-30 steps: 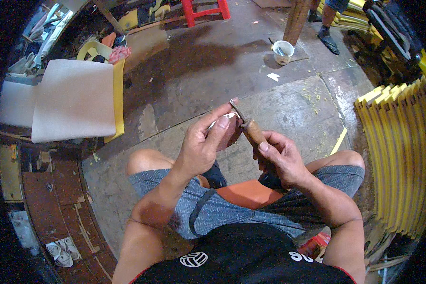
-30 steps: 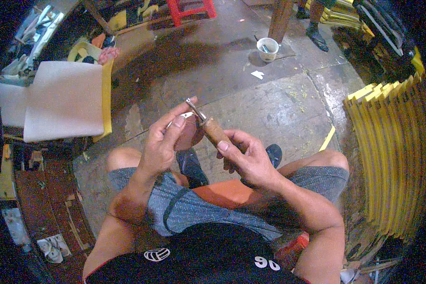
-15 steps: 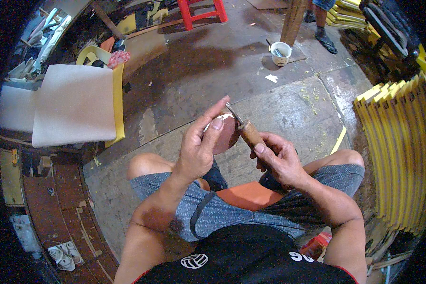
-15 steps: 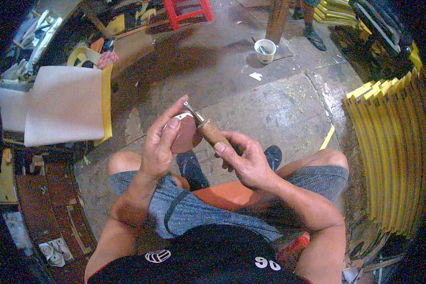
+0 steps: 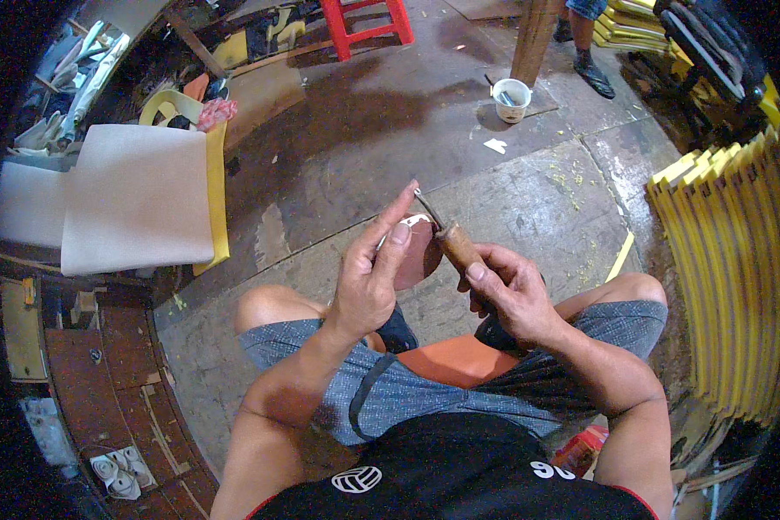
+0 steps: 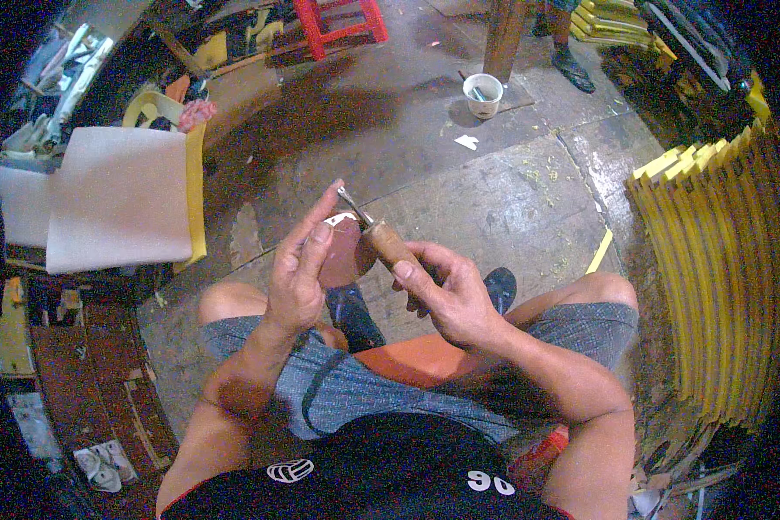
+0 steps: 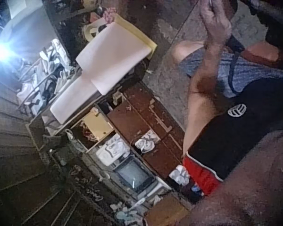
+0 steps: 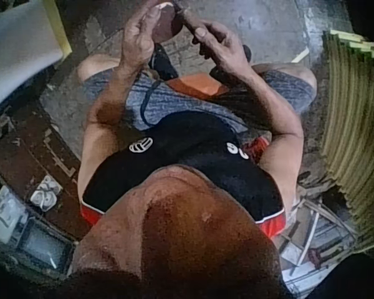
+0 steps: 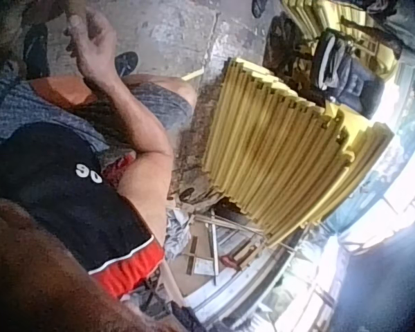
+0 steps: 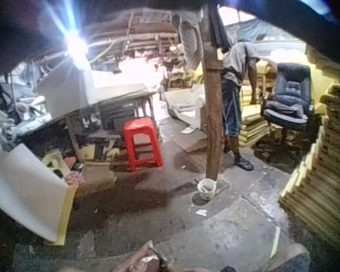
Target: The person sits on a low stool and uses a chisel to carve the edge of a round wooden disc held in the left hand. The person repeatedly rotates the disc and scrapes the perimeter to smooth the shape.
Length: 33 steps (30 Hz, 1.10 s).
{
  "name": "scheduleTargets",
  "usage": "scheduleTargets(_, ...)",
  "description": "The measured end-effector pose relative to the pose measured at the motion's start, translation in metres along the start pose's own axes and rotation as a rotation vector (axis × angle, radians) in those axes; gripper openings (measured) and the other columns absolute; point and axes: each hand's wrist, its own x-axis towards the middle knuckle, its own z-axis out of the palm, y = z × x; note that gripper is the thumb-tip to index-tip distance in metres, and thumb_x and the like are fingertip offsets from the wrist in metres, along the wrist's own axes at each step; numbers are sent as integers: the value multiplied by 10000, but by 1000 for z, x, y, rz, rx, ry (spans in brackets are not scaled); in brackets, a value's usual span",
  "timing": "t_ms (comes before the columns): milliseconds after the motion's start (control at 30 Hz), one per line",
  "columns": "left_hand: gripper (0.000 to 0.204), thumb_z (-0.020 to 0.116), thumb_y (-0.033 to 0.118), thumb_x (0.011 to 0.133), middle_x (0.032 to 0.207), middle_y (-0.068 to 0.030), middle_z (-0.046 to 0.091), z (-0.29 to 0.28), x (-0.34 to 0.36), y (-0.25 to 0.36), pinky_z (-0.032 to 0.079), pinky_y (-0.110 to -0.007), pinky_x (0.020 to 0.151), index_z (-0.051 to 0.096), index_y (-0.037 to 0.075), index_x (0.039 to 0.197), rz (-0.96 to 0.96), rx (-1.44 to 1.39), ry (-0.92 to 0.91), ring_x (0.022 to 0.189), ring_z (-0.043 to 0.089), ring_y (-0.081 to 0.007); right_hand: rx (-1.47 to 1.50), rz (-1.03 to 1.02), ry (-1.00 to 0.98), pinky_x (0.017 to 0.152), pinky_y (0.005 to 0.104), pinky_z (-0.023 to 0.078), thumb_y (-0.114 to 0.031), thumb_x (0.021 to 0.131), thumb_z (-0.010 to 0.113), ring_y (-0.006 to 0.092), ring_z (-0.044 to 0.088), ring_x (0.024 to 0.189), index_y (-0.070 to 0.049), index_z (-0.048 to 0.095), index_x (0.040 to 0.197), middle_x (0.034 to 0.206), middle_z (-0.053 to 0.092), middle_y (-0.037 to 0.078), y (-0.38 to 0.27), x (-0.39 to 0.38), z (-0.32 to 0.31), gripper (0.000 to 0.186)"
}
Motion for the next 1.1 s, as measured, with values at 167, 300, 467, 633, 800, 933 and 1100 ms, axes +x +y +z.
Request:
scheduleTargets(167,426,420,201,1047,1462,-121,471,-1,0,-2,356,-306,1075,443,13,1429,6,-13,15,1273,487,-172,-25,-5,9,557,252,470,-377,952,625,91,573,645,-27,587,1251,854,643,28,0,1,1,462)
scheduleTargets(300,427,418,199,1047,1457,-121,477,-1,2,-3,359,-306,1072,439,19,1433,46,55,-5,1269,490,-171,-13,-6,18,547,252,466,-373,950,628,90,570,640,-31,590,1248,850,642,25,1,1,0,455)
scheduleTargets(467,431,420,205,1047,1443,-115,491,1,0,-1,365,-304,1065,436,21,1436,-44,-1,-3,1249,505,-168,-3,-7,21,543,251,461,-366,947,634,88,563,634,-35,594,1244,843,642,21,2,2,-1,447)
scheduleTargets(633,439,431,220,1047,1412,-91,515,2,-1,-2,383,-296,1040,432,34,1445,-66,-27,2,1195,527,-144,-11,4,25,555,244,465,-340,965,611,91,567,639,-18,569,1257,861,632,30,-1,1,0,437)
scheduleTargets(800,439,432,256,1050,1355,-75,552,3,-2,-2,392,-274,1009,452,51,1437,-121,-61,-1,1140,539,-124,26,-14,49,549,248,458,-364,945,637,90,564,649,-21,585,1243,851,637,26,0,1,-2,457)
scheduleTargets(933,436,423,314,1048,1263,-93,597,2,3,-9,448,-318,978,488,43,1383,-235,-311,139,1099,585,-166,75,-9,90,537,243,451,-357,937,650,87,560,648,-18,568,1250,873,634,32,-2,2,-5,469)
scheduleTargets(1100,482,464,444,1006,1177,-109,632,1,5,-13,505,-432,940,533,60,1289,-437,-671,221,1094,614,-249,-66,-47,121,522,247,461,-299,915,676,98,579,647,-12,525,1300,890,638,49,2,5,-5,503)
